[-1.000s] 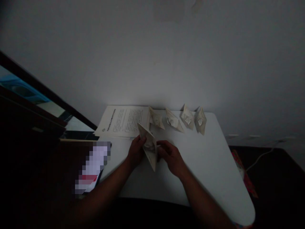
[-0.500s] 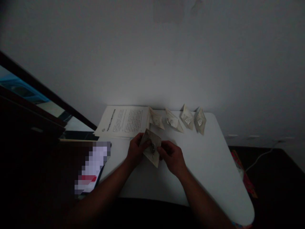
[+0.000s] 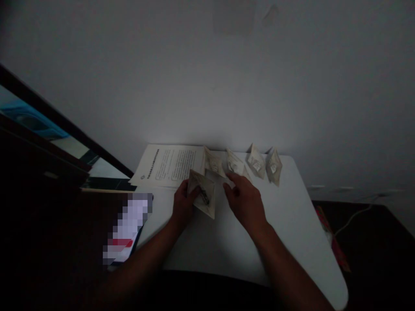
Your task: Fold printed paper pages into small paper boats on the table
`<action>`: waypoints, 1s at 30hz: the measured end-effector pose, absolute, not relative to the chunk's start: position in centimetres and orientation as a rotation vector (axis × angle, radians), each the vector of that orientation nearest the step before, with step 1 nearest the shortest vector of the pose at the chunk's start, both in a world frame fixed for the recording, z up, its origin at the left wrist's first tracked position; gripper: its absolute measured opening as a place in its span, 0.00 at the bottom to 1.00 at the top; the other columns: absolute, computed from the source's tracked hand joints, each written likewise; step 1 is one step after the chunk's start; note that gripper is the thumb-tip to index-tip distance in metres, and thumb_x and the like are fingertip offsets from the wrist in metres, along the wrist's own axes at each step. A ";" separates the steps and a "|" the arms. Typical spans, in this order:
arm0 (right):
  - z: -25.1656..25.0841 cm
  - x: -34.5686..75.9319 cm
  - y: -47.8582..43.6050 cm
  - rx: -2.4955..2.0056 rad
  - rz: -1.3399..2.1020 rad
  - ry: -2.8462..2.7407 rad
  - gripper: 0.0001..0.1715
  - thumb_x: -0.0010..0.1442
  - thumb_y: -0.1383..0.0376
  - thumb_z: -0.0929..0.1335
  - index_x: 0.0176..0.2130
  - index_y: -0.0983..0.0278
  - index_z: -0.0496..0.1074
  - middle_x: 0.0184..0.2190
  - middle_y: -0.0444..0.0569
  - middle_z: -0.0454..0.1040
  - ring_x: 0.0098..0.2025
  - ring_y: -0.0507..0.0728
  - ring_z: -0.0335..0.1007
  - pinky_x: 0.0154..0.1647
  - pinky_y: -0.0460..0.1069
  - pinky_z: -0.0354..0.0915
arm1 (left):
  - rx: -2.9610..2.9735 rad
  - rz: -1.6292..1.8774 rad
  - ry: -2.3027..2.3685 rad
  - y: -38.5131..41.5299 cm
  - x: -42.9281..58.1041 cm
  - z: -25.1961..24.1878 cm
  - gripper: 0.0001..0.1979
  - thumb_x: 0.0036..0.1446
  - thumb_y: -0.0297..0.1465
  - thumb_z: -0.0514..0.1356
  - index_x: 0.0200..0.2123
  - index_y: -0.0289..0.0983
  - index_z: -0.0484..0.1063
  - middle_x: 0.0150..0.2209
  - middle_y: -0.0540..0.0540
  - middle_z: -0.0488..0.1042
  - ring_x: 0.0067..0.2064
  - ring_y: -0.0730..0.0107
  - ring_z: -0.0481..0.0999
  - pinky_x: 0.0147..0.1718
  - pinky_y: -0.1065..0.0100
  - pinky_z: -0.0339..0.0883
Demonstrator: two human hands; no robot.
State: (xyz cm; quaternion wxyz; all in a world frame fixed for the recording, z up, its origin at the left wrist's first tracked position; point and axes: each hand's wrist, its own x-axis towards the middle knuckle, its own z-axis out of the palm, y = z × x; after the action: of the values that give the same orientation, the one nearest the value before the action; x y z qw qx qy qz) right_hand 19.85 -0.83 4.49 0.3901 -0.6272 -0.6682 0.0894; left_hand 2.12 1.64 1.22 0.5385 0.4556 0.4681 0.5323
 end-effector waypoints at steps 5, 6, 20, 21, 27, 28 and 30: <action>3.2 19.6 1.9 -1.621 0.081 -1.954 0.15 0.60 0.63 0.63 0.43 0.65 0.74 0.37 0.53 0.76 0.32 0.57 0.73 0.37 0.52 0.68 | 1.125 1.266 1.131 1.6 2.0 1.3 0.14 0.51 0.35 0.60 0.40 0.35 0.67 0.37 0.46 0.74 0.39 0.65 0.73 0.39 0.67 0.65; 2.8 19.6 2.1 -1.614 0.066 -1.939 0.13 0.60 0.63 0.63 0.39 0.65 0.75 0.34 0.53 0.77 0.32 0.57 0.73 0.36 0.52 0.68 | 1.125 1.261 1.141 1.7 1.9 1.3 0.14 0.51 0.35 0.60 0.40 0.35 0.68 0.36 0.46 0.74 0.39 0.65 0.73 0.39 0.67 0.65; 2.5 19.9 -1.6 -1.201 0.363 -1.335 0.02 0.51 0.68 0.70 0.30 0.61 0.72 0.22 0.44 0.72 0.22 0.52 0.68 0.22 0.48 0.65 | 1.069 1.304 1.331 1.8 1.8 1.5 0.09 0.52 0.35 0.58 0.34 0.35 0.70 0.27 0.51 0.71 0.27 0.73 0.69 0.25 0.72 0.64; 2.7 19.9 -1.6 -1.174 0.305 -1.410 0.03 0.50 0.69 0.70 0.29 0.61 0.72 0.23 0.44 0.73 0.23 0.53 0.68 0.23 0.48 0.66 | 1.058 1.299 1.327 1.9 1.8 1.4 0.10 0.52 0.35 0.58 0.35 0.35 0.69 0.27 0.51 0.70 0.25 0.73 0.69 0.24 0.72 0.64; 2.8 19.7 -1.7 -1.052 0.119 -1.578 0.07 0.46 0.72 0.69 0.28 0.59 0.70 0.21 0.44 0.72 0.24 0.54 0.70 0.23 0.49 0.67 | 1.090 1.326 1.357 1.9 1.7 1.4 0.09 0.53 0.34 0.57 0.35 0.34 0.69 0.30 0.49 0.71 0.30 0.71 0.71 0.27 0.72 0.66; 2.7 19.7 -1.7 -1.055 0.109 -1.591 0.07 0.46 0.71 0.68 0.27 0.59 0.70 0.21 0.44 0.72 0.24 0.54 0.70 0.23 0.50 0.67 | 1.103 1.330 1.369 1.9 1.7 1.6 0.09 0.53 0.34 0.57 0.35 0.34 0.70 0.30 0.49 0.72 0.31 0.71 0.71 0.28 0.73 0.65; 2.6 19.7 -1.8 -1.064 0.092 -1.608 0.07 0.45 0.71 0.68 0.27 0.59 0.69 0.22 0.44 0.73 0.24 0.54 0.71 0.23 0.50 0.67 | 1.126 1.313 1.377 1.8 1.8 1.9 0.09 0.53 0.34 0.57 0.35 0.34 0.70 0.28 0.49 0.71 0.28 0.72 0.70 0.26 0.73 0.64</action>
State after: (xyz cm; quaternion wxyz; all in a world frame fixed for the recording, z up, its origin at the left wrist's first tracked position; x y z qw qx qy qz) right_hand 19.71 -1.77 2.59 0.5693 -0.4533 -0.6848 0.0390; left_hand 1.76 1.81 1.92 0.4488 0.4550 0.5565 0.5309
